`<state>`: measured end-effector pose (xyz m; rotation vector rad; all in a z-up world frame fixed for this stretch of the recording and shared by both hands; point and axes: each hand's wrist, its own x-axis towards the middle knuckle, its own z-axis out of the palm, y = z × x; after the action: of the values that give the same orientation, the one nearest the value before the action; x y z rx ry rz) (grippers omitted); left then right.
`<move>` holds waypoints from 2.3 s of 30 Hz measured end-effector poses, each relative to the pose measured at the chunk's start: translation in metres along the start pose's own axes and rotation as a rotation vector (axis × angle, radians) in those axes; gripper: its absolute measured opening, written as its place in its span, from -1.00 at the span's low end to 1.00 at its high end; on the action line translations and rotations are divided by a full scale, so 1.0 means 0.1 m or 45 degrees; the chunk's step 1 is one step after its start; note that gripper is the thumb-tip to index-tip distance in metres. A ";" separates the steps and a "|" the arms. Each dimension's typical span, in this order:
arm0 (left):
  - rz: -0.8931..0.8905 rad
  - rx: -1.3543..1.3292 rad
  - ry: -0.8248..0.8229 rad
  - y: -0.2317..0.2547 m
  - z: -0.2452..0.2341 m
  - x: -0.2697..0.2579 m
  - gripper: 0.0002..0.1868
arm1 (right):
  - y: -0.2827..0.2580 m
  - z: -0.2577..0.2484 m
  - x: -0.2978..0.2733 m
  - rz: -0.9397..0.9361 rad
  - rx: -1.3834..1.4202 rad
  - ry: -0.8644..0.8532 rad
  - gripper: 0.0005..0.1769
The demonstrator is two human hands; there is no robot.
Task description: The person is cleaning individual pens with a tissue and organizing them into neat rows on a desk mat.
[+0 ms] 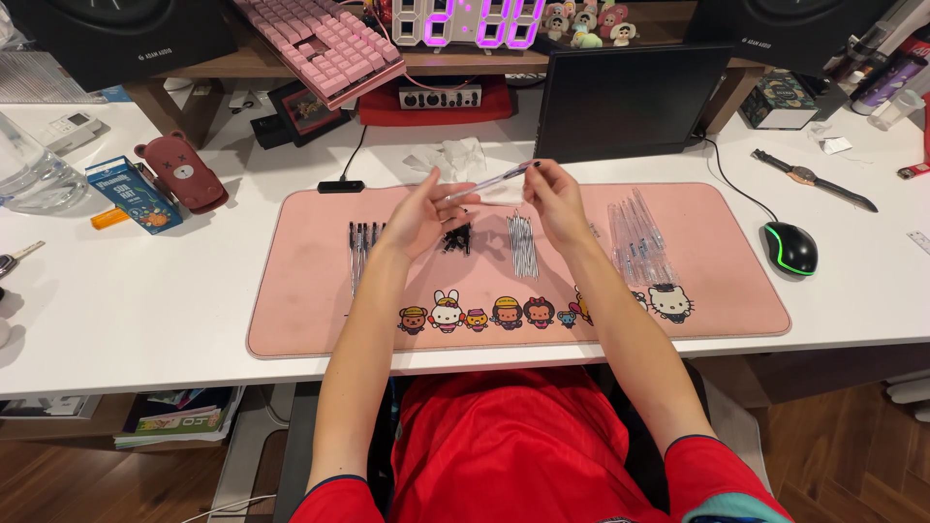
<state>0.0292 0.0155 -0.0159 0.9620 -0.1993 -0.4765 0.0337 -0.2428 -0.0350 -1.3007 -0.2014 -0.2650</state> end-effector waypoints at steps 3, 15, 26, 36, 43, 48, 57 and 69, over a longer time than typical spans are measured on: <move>0.029 -0.003 0.000 -0.02 -0.12 0.09 -0.24 | -0.06 -0.02 0.00 0.001 -0.008 0.026 -0.85; -0.007 -0.143 -0.012 0.03 -0.18 0.09 -0.08 | -0.07 -0.01 -0.01 0.020 0.007 0.044 -0.86; 0.076 -0.099 -0.016 0.02 -0.12 0.06 -0.25 | -0.05 -0.01 -0.01 0.013 -0.005 0.021 -0.87; 0.610 0.111 0.052 -0.17 -0.14 0.22 -0.72 | -0.12 0.29 -0.28 -0.020 -0.390 -0.388 -0.91; 0.854 0.276 0.031 0.08 0.13 -0.08 -0.78 | -0.20 0.43 -0.45 -0.013 -0.418 -0.715 -0.83; 1.089 0.915 0.172 0.37 0.32 -0.46 -0.88 | -0.13 0.39 -0.41 -0.042 -0.358 -0.700 -0.79; 1.375 1.900 0.426 0.54 -0.24 -1.14 -0.80 | -0.03 0.31 -0.30 -0.042 -0.275 -0.636 -0.76; 0.846 2.376 0.464 0.33 -1.23 -1.51 -0.86 | -0.18 0.48 -0.50 -0.065 -0.461 -0.718 -0.79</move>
<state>-0.0482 0.1942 -0.0510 2.6111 -0.6372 0.7401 -0.0197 -0.1969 -0.0210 -1.7120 -0.6896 0.0340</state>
